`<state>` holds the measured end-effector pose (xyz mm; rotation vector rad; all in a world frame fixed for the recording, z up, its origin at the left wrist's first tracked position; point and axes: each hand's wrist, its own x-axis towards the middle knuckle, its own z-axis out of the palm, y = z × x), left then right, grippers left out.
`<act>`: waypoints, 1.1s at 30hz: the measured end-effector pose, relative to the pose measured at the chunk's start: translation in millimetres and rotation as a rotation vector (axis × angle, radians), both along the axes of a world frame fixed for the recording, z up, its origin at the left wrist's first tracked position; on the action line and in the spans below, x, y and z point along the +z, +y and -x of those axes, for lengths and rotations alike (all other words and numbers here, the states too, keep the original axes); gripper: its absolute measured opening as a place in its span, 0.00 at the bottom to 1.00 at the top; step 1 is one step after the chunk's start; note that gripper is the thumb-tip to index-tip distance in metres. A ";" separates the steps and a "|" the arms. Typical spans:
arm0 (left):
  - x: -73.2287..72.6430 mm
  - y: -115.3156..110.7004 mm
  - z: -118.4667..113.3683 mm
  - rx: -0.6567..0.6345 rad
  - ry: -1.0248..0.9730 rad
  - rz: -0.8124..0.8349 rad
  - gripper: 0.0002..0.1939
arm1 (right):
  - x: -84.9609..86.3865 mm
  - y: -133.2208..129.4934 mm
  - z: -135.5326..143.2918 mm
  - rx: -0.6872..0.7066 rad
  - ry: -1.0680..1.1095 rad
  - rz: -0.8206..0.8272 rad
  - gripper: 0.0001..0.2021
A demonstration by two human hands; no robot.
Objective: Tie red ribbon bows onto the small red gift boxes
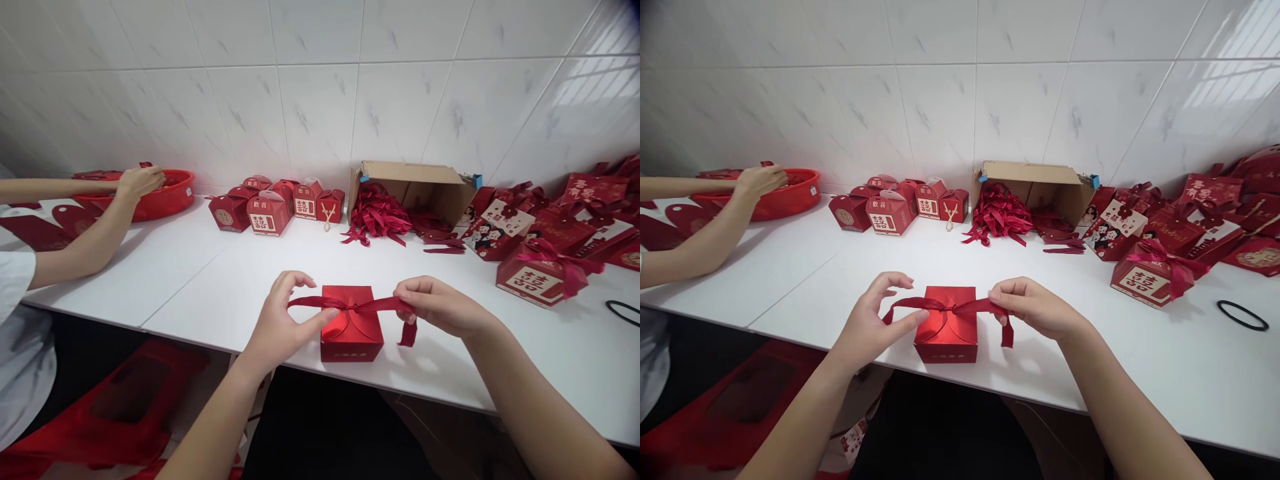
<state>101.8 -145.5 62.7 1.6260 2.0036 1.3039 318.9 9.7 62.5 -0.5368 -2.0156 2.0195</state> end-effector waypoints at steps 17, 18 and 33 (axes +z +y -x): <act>7.3 29.1 -33.9 0.109 0.325 -0.362 0.14 | 19.8 -22.1 4.8 -0.215 -0.080 -0.251 0.16; 7.2 29.2 -34.9 0.104 0.328 -0.360 0.14 | 17.9 -24.3 9.3 -0.200 -0.068 -0.270 0.17; -13.4 14.9 9.4 -0.059 -0.079 -0.089 0.11 | -1.8 -38.7 41.1 -0.223 0.103 -0.324 0.10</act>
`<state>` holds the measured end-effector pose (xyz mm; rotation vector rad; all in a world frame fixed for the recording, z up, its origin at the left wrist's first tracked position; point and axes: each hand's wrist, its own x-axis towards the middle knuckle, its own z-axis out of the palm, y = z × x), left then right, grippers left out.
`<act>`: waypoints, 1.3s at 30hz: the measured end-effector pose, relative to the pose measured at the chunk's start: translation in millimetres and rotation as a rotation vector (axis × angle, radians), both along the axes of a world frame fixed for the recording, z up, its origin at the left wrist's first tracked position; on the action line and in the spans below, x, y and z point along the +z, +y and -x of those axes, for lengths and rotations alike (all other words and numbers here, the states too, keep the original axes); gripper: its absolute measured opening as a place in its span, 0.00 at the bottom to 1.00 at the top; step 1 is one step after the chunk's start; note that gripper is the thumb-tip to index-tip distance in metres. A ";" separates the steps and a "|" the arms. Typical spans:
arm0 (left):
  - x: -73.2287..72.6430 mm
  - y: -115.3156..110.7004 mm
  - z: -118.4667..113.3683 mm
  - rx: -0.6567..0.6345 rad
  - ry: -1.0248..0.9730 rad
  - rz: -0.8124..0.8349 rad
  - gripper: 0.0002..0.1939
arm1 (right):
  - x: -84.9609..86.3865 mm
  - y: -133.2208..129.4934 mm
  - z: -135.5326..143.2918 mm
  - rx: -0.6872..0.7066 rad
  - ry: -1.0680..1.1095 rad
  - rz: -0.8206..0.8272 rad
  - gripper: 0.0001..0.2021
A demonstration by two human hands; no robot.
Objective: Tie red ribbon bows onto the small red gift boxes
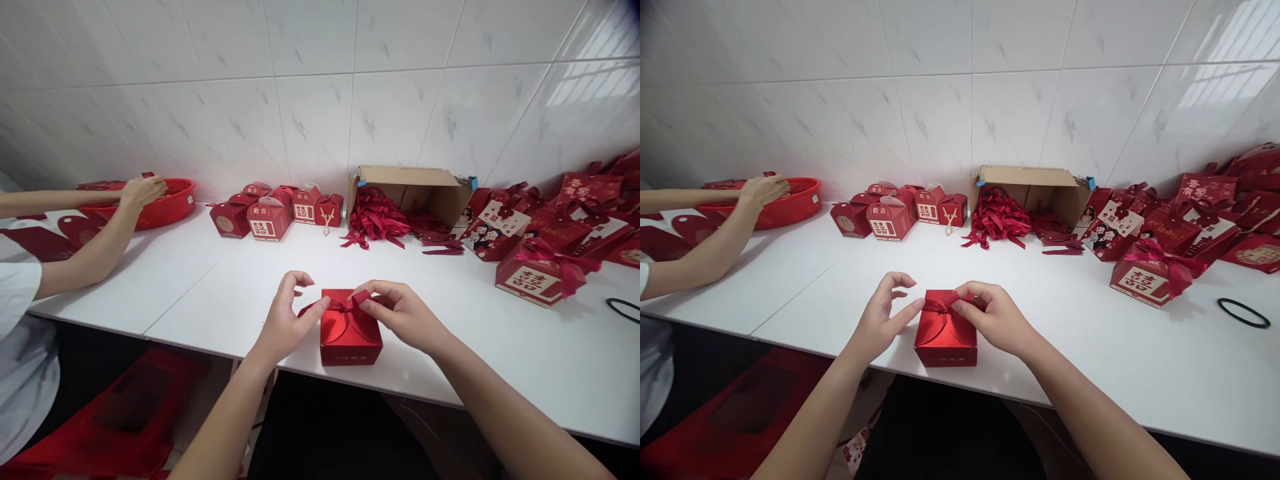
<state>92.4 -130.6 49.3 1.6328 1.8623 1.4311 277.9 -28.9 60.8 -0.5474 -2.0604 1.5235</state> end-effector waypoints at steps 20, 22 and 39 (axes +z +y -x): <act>65.4 12.7 -15.3 -0.360 -0.394 0.120 0.08 | -1.5 -23.4 17.5 -0.103 -0.075 -0.378 0.07; 63.1 27.7 -16.6 -0.381 -0.423 0.099 0.11 | -2.2 -25.3 17.2 -0.090 -0.072 -0.346 0.05; 0.5 -8.5 -11.5 -0.176 -0.161 -0.013 0.05 | -19.3 -29.8 25.2 -0.277 0.146 -0.054 0.06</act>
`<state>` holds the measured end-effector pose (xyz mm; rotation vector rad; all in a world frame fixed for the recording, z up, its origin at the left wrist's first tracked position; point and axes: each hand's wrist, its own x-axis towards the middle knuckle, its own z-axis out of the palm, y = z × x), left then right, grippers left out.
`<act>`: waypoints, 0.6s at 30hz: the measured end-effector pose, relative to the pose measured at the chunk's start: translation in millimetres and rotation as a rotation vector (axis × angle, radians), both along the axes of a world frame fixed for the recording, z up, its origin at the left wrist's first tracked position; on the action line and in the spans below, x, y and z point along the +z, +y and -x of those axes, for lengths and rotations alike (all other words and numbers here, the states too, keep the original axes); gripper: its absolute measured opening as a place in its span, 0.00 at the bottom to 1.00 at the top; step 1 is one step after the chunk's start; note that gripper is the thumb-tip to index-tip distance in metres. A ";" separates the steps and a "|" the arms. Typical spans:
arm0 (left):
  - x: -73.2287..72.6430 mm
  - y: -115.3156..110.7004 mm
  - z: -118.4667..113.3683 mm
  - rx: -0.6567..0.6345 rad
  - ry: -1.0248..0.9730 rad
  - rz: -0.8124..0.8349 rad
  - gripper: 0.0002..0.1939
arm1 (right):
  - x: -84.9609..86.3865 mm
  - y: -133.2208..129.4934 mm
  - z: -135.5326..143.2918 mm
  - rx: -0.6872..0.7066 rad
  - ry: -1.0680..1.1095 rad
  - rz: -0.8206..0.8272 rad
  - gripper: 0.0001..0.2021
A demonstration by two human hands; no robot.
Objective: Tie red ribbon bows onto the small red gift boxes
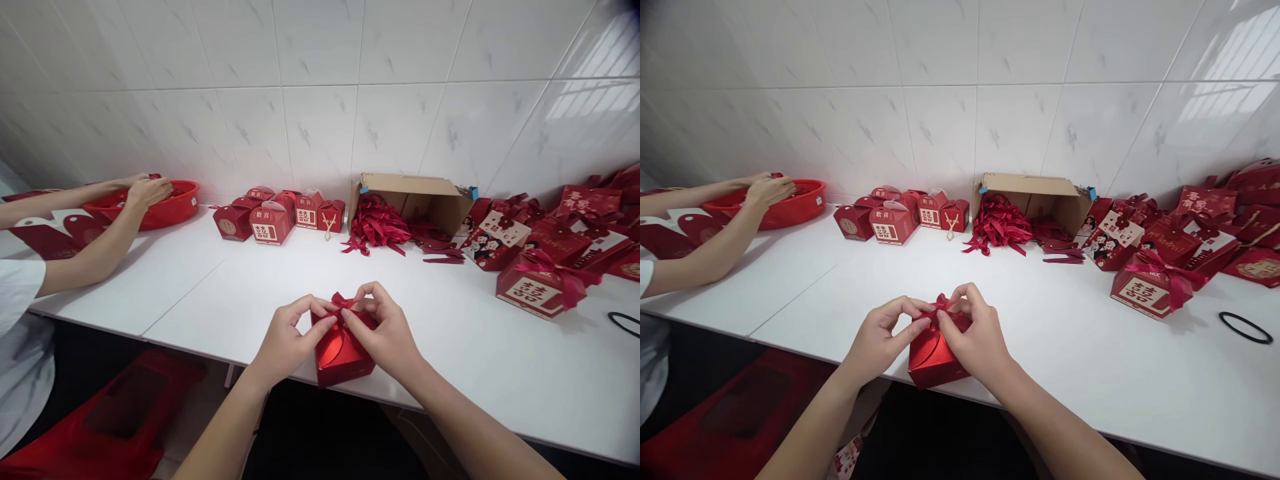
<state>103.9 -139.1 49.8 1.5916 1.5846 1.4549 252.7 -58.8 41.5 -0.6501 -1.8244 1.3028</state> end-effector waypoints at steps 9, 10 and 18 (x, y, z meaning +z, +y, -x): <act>-6.7 3.2 -11.2 0.105 -0.054 -0.019 0.08 | 3.0 -3.4 -2.7 0.003 -0.059 -0.200 0.05; -7.7 3.7 -11.8 0.112 -0.064 -0.028 0.08 | 3.4 -3.2 -3.5 0.007 -0.072 -0.246 0.06; -13.4 5.3 -13.4 0.139 -0.112 -0.064 0.10 | -0.8 0.7 -4.7 -0.033 -0.108 -0.432 0.06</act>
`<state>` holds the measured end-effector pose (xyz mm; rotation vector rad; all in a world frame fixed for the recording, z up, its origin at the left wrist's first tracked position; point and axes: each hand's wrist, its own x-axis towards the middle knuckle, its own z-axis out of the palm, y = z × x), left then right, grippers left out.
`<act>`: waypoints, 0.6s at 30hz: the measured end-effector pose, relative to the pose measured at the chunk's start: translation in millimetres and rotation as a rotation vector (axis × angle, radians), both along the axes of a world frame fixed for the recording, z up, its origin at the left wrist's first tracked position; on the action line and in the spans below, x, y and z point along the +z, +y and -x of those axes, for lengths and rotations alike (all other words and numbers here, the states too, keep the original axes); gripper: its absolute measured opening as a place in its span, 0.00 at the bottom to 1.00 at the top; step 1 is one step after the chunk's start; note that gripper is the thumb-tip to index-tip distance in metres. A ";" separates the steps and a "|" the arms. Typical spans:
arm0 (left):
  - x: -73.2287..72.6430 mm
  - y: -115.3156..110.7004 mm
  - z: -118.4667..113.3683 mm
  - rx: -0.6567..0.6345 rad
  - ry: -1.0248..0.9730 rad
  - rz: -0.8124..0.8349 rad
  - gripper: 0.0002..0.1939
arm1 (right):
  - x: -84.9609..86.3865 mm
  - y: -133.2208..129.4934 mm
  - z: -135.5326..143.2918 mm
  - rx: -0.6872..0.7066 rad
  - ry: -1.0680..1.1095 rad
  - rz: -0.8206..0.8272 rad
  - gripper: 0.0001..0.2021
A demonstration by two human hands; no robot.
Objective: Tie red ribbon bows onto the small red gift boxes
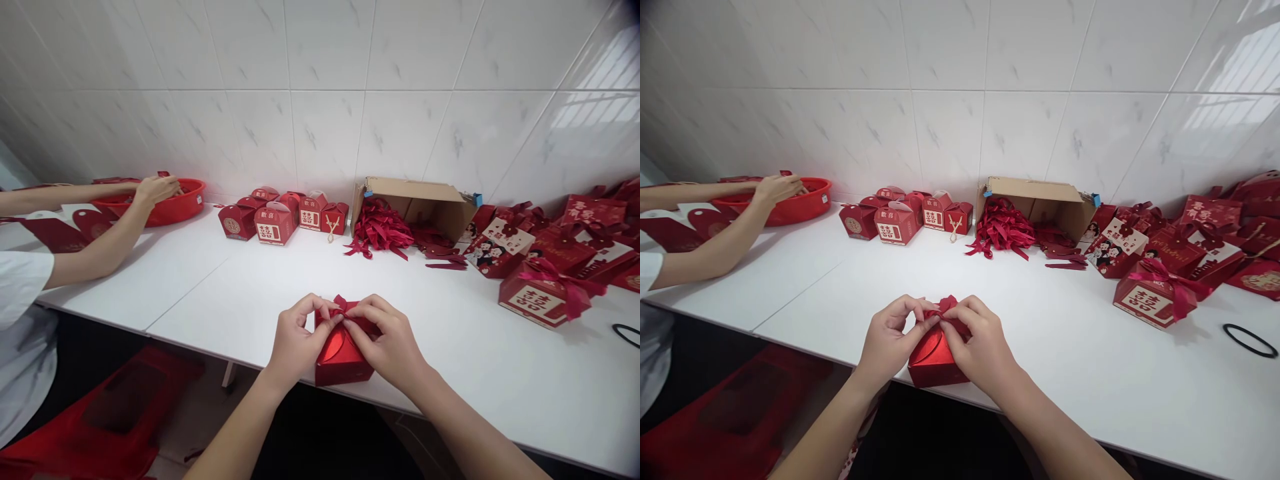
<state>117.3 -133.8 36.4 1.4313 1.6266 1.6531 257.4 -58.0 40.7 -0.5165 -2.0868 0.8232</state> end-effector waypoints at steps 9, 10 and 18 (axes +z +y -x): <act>-1.9 6.6 -1.0 -0.043 -0.046 -0.059 0.10 | -5.8 1.9 2.7 0.029 -0.024 0.242 0.07; -1.9 7.7 -1.2 -0.046 -0.048 -0.060 0.10 | -5.8 2.2 3.0 0.031 -0.036 0.260 0.08; -4.1 14.1 2.4 0.065 -0.030 -0.102 0.07 | -4.5 3.2 3.2 0.073 -0.028 0.393 0.11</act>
